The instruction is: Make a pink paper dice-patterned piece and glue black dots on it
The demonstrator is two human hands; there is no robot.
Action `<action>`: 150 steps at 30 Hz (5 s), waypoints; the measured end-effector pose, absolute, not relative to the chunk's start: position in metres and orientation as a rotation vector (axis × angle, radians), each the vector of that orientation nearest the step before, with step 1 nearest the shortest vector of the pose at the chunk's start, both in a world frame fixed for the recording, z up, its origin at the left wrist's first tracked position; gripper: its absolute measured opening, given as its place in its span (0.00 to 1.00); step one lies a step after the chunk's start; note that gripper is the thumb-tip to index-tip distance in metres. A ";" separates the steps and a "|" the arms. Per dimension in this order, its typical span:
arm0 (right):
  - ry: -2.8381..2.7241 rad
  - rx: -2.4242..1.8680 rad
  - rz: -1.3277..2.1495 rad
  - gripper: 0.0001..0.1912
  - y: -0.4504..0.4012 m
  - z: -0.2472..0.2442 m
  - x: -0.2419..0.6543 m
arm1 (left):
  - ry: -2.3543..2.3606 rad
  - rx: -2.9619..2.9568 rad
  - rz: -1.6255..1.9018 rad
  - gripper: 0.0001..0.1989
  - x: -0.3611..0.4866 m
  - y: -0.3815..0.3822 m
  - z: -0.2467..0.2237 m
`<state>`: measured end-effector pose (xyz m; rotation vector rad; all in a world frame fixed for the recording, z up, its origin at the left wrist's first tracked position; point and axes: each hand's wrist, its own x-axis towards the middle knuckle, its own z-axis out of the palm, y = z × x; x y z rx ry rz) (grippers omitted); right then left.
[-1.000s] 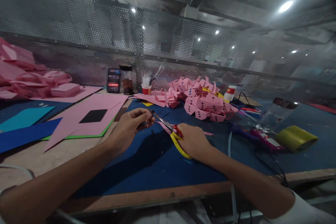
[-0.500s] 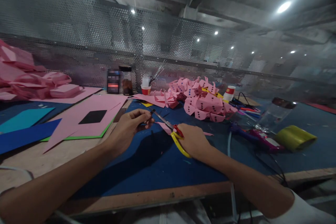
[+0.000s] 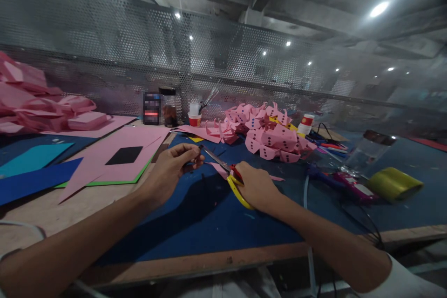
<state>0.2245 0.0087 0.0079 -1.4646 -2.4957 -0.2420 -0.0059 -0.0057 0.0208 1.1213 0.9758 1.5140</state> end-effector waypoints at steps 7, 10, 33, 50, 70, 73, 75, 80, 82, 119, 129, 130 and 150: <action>-2.528 -1.473 -0.204 0.15 0.007 0.009 0.224 | 0.955 1.126 1.488 0.09 -0.005 -0.006 0.021; -2.531 -1.459 -0.187 0.16 0.007 0.009 0.224 | 0.959 1.125 1.486 0.09 -0.005 -0.005 0.020; -2.520 -1.457 -0.210 0.17 0.008 0.008 0.223 | 0.982 1.123 1.482 0.09 -0.004 -0.005 0.021; -2.586 -1.476 -0.156 0.17 0.005 0.013 0.223 | 0.990 1.116 1.485 0.09 -0.004 -0.006 0.020; -2.566 -1.470 -0.188 0.14 0.009 0.010 0.226 | 0.983 1.085 1.469 0.11 -0.004 -0.006 0.020; -2.564 -1.471 -0.193 0.15 0.010 0.009 0.227 | 0.995 1.093 1.465 0.11 -0.004 -0.006 0.021; -2.558 -1.477 -0.183 0.15 0.011 0.009 0.227 | 1.003 1.098 1.469 0.11 -0.004 -0.007 0.021; -2.553 -1.473 -0.152 0.13 0.011 0.009 0.226 | 0.995 1.108 1.472 0.10 -0.005 -0.005 0.020; -2.553 -1.480 -0.139 0.14 0.011 0.009 0.226 | 0.999 1.114 1.467 0.10 -0.005 -0.004 0.020; -2.549 -1.474 -0.167 0.16 0.007 0.009 0.223 | 0.942 1.137 1.499 0.07 -0.003 -0.006 0.020; -2.550 -1.466 -0.158 0.16 0.007 0.008 0.223 | 0.947 1.144 1.489 0.08 -0.003 -0.008 0.020; -2.551 -1.462 -0.157 0.16 0.007 0.008 0.223 | 0.955 1.143 1.490 0.08 -0.002 -0.008 0.020; -2.557 -1.497 -0.130 0.13 0.008 0.010 0.225 | 0.982 1.113 1.471 0.10 -0.002 -0.008 0.022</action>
